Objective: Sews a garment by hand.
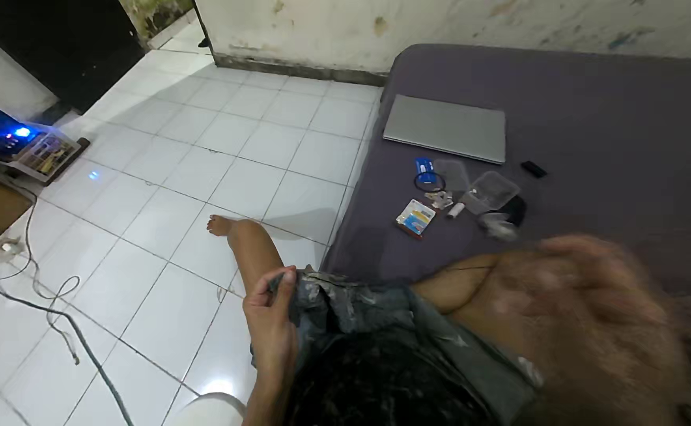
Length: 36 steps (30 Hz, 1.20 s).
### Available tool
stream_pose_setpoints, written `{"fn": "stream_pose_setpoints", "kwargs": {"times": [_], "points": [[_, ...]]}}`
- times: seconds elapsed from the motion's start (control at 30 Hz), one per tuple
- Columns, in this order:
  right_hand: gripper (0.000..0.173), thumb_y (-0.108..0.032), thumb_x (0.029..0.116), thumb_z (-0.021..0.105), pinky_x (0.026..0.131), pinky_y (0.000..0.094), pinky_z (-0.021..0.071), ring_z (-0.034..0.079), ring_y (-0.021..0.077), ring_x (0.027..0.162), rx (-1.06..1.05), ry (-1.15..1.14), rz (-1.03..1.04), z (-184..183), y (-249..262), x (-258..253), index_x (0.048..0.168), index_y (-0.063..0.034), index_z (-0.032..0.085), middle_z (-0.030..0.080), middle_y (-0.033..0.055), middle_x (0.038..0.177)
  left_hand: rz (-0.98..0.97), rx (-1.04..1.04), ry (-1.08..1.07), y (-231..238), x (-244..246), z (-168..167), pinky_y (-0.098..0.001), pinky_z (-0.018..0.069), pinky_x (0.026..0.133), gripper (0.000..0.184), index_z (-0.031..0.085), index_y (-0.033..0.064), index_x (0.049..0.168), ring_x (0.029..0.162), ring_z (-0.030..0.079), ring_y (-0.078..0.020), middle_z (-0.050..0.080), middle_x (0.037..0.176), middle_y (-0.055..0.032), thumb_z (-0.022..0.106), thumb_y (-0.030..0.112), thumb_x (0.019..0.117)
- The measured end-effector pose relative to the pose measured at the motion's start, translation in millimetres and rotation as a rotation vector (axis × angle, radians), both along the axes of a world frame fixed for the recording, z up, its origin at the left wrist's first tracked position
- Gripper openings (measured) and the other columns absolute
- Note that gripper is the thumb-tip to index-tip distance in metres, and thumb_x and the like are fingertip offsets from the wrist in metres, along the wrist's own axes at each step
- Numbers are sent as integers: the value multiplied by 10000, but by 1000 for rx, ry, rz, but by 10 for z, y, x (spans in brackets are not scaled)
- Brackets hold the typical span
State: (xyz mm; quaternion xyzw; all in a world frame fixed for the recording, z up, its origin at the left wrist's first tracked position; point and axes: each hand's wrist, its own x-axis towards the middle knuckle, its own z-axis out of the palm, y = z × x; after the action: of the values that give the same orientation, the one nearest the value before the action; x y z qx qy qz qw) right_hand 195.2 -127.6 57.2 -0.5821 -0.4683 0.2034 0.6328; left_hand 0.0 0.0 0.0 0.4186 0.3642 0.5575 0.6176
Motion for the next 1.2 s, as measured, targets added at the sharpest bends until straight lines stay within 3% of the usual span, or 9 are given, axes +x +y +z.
{"fn": "stream_pose_setpoints", "kwargs": {"times": [0.07, 0.17, 0.23, 0.4, 1.1, 1.2], "points": [[146, -233, 1057, 556, 684, 92, 544, 643, -103, 758, 49, -90, 97, -220, 191, -291, 1130, -151, 652, 711, -145, 870, -22, 23, -9, -40, -3, 8, -168, 593, 705, 270, 744, 133, 885, 754, 706, 22, 755, 822, 102, 550, -27, 983], [173, -145, 1030, 577, 630, 65, 481, 597, -64, 664, 115, -230, 126, -439, 448, -624, 1042, 8, 658, 692, 15, 772, -50, 87, -32, -74, -33, -16, -171, 592, 727, 199, 772, 155, 899, 784, 709, 24, 764, 855, 107, 629, 34, 967], [180, -105, 1001, 583, 597, 79, 475, 579, -23, 600, 131, -299, 103, -488, 532, -736, 1033, 45, 677, 658, 57, 700, -64, 145, -44, -79, -56, -43, -168, 590, 738, 119, 789, 180, 917, 805, 709, 24, 766, 882, 112, 691, 121, 951], [179, -64, 973, 595, 551, 73, 426, 506, -10, 539, 190, -353, 98, -492, 553, -791, 1040, 64, 701, 610, 63, 646, -78, 221, -45, -83, -96, -34, -150, 583, 753, 93, 803, 224, 945, 829, 704, 41, 767, 914, 129, 710, 232, 943], [144, -46, 956, 613, 598, 64, 444, 539, -3, 578, 259, -453, 37, -457, 529, -823, 992, 48, 715, 645, 68, 680, -116, 367, -30, -87, -157, -22, -124, 565, 797, 117, 805, 260, 981, 900, 690, 65, 759, 966, 159, 697, 290, 947], [154, -56, 971, 602, 594, 67, 444, 540, -8, 584, 212, -388, 90, -441, 520, -802, 1011, 48, 708, 644, 69, 690, -94, 368, -11, -75, -158, -25, -123, 566, 788, 113, 803, 267, 980, 885, 689, 71, 759, 958, 167, 695, 283, 950]]}}
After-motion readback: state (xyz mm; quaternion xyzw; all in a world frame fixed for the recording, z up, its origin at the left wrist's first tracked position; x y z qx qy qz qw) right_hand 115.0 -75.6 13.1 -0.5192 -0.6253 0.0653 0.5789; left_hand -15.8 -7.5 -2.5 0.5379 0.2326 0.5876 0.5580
